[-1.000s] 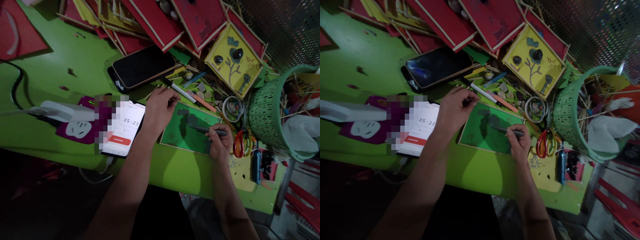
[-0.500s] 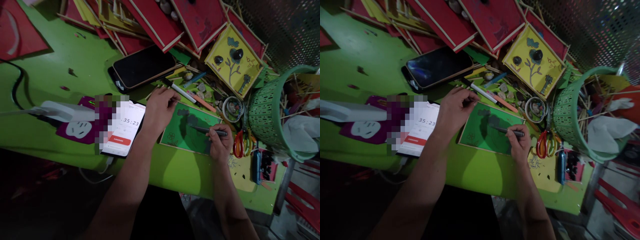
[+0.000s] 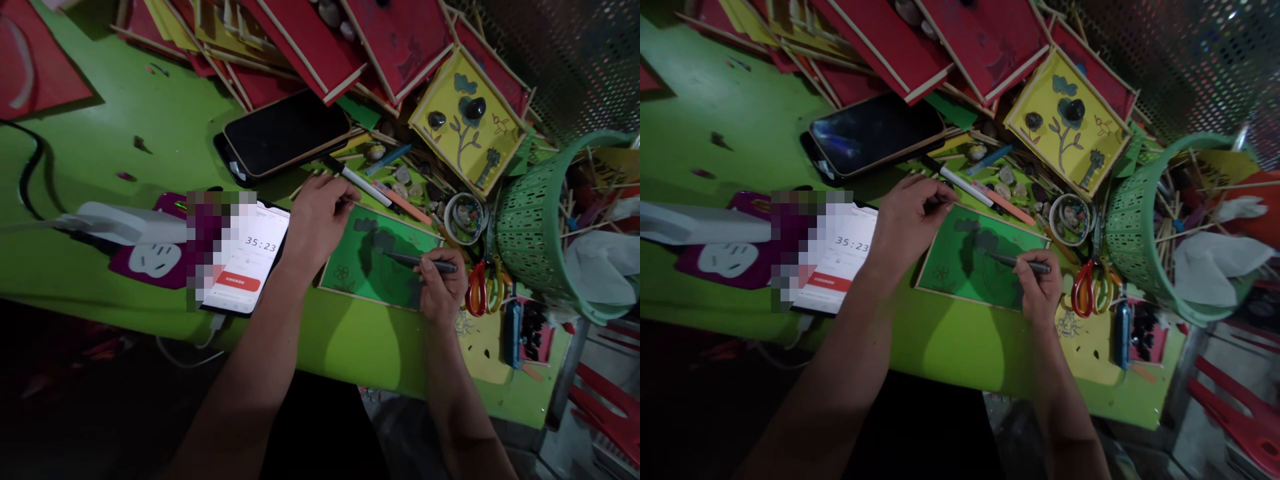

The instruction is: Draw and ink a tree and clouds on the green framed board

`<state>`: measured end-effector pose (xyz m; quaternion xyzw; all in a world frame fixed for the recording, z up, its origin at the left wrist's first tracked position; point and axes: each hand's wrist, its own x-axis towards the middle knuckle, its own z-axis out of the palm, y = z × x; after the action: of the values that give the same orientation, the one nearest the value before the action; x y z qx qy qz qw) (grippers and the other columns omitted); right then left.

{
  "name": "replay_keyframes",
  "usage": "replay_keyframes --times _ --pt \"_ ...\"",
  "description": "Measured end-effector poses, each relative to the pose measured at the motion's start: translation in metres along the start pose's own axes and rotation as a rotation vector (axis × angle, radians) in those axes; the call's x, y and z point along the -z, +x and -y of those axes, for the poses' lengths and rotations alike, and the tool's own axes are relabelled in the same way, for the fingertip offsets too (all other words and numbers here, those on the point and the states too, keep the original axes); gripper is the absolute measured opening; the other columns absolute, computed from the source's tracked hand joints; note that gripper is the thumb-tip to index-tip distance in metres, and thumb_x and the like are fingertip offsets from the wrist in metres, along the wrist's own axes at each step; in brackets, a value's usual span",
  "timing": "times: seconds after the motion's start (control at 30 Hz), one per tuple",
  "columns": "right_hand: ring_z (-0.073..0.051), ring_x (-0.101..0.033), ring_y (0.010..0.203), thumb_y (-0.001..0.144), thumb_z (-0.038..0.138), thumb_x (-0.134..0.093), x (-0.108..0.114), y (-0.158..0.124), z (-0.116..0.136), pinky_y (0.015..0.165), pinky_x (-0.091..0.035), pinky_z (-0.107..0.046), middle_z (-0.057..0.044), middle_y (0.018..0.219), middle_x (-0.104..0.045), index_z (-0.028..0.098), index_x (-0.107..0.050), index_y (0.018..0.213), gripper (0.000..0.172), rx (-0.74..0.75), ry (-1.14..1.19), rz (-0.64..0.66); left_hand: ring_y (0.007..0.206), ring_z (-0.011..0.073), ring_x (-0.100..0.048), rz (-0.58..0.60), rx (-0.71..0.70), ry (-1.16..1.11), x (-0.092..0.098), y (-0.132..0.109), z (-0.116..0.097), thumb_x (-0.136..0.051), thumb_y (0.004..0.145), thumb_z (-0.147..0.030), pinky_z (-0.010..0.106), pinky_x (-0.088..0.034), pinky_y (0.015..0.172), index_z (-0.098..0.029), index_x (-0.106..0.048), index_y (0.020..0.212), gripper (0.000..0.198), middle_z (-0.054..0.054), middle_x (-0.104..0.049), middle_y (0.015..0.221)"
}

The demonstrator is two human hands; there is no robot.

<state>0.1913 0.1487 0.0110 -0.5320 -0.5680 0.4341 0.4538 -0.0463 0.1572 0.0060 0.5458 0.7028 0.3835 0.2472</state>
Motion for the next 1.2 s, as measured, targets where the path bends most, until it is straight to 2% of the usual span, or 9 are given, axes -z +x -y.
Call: replay_keyframes --times 0.2,0.47,0.67,1.2 --pt "-0.01 -0.059 0.061 0.085 0.034 -0.078 0.0012 -0.0001 -0.0012 0.058 -0.044 -0.023 0.004 0.075 -0.062 0.022 -0.066 0.088 0.017 0.003 0.007 0.007 0.095 0.0222 -0.064 -0.001 -0.015 0.019 -0.0006 0.0009 0.0007 -0.058 0.083 -0.003 0.037 -0.052 0.09 -0.021 -0.067 0.089 0.02 0.003 -0.069 0.096" --pt "-0.011 -0.059 0.061 0.086 0.033 -0.077 -0.0003 0.001 0.0001 0.058 -0.044 -0.023 0.004 0.075 -0.062 0.022 -0.065 0.089 0.016 0.024 0.005 -0.012 0.087 0.0201 -0.063 -0.01 -0.004 -0.001 -0.0003 0.0 0.0004 -0.06 0.083 -0.002 0.035 -0.052 0.083 -0.021 -0.068 0.089 0.022 0.003 -0.069 0.095" --pt "-0.01 -0.06 0.063 0.087 0.027 -0.076 -0.0005 0.0018 -0.0013 0.059 -0.043 -0.022 0.005 0.077 -0.064 0.022 -0.066 0.09 0.013 0.032 0.026 -0.009 0.093 0.0212 -0.063 -0.015 -0.019 -0.005 -0.0004 -0.0002 0.0005 -0.06 0.084 -0.002 0.035 -0.051 0.086 -0.021 -0.068 0.089 0.021 0.003 -0.068 0.095" --pt "-0.011 -0.054 0.06 0.084 0.033 -0.075 -0.001 0.0012 0.0011 0.057 -0.042 -0.023 0.005 0.071 -0.059 0.022 -0.064 0.085 0.016 0.01 -0.001 -0.047 0.091 0.0213 -0.064 -0.003 -0.001 0.0 -0.0003 0.0002 0.001 -0.059 0.083 -0.002 0.036 -0.052 0.085 -0.021 -0.068 0.09 0.022 0.004 -0.069 0.097"
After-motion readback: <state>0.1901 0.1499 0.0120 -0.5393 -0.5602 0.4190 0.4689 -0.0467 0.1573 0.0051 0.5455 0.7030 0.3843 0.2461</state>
